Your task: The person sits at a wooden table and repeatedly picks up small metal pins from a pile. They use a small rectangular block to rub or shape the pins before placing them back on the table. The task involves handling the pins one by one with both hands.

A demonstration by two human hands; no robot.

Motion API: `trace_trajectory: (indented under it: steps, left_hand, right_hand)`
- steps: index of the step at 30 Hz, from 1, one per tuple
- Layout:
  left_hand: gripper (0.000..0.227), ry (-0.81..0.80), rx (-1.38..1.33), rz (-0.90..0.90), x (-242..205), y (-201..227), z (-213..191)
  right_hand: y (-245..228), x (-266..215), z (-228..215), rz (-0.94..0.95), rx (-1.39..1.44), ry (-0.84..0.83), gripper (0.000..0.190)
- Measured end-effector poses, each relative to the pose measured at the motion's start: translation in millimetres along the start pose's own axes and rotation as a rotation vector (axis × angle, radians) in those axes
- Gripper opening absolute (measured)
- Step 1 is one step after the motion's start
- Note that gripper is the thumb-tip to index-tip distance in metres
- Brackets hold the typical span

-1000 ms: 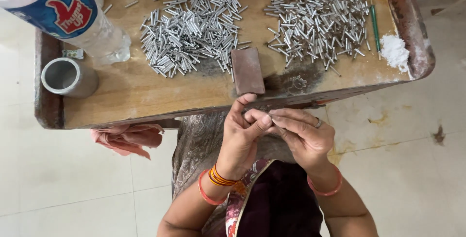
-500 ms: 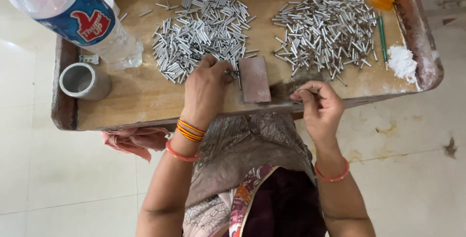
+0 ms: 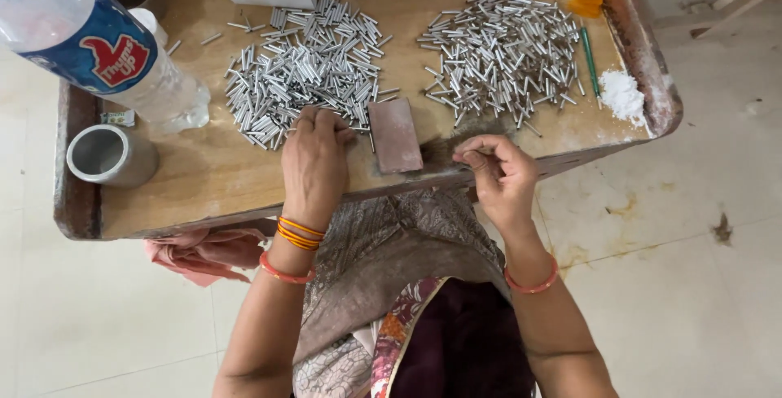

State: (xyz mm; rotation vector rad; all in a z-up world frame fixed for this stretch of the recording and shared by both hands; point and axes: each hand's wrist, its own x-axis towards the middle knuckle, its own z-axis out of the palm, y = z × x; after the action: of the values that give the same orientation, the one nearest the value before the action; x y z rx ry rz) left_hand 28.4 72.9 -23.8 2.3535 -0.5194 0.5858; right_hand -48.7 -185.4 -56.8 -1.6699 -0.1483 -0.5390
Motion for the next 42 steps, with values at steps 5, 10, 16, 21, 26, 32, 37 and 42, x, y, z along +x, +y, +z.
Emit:
trace_trajectory:
  steps: [5, 10, 16, 21, 26, 32, 37, 42]
  left_hand:
    - [0.007, 0.175, -0.437, -0.194, -33.1, 45.7, -5.7]
    - [0.020, 0.112, -1.135, -0.379, -84.3, 83.2, 31.8]
    - [0.051, 0.074, -1.492, -0.496, -85.4, 91.3, 27.9]
    - [0.062, 0.093, -1.446, -0.490, -84.8, 91.5, 25.4]
    - [0.067, 0.150, -1.366, -0.467, -87.3, 95.6, 28.7]
    - [0.062, 0.235, -1.107, -0.322, -91.2, 95.2, 31.2]
    - [0.059, 0.291, -0.867, -0.194, -90.8, 85.1, 33.4]
    - [0.056, 0.239, -0.949, -0.279, -95.2, 80.4, 34.8]
  right_hand:
    - [-17.3, -24.0, 5.2, 0.098, 0.234, -0.006, 0.009]
    - [-33.8, -47.7, 20.3, 0.241, 0.469, -0.051, 0.011]
    - [-37.0, -54.5, 31.3, 0.255, 0.445, 0.043, 0.010]
    - [-44.6, -52.9, 37.4, 0.202, 0.357, 0.050, 0.010]
    - [-45.7, -52.9, 37.5, 0.163, 0.234, 0.028, 0.008]
    - [-59.8, -42.1, 25.7, 0.060, -0.211, -0.029, 0.010]
    - [-83.3, -10.5, 20.5, -0.047, -0.079, -0.263, 0.017]
    - [-83.1, -10.9, 21.9, -0.091, -0.315, -0.299, 0.023]
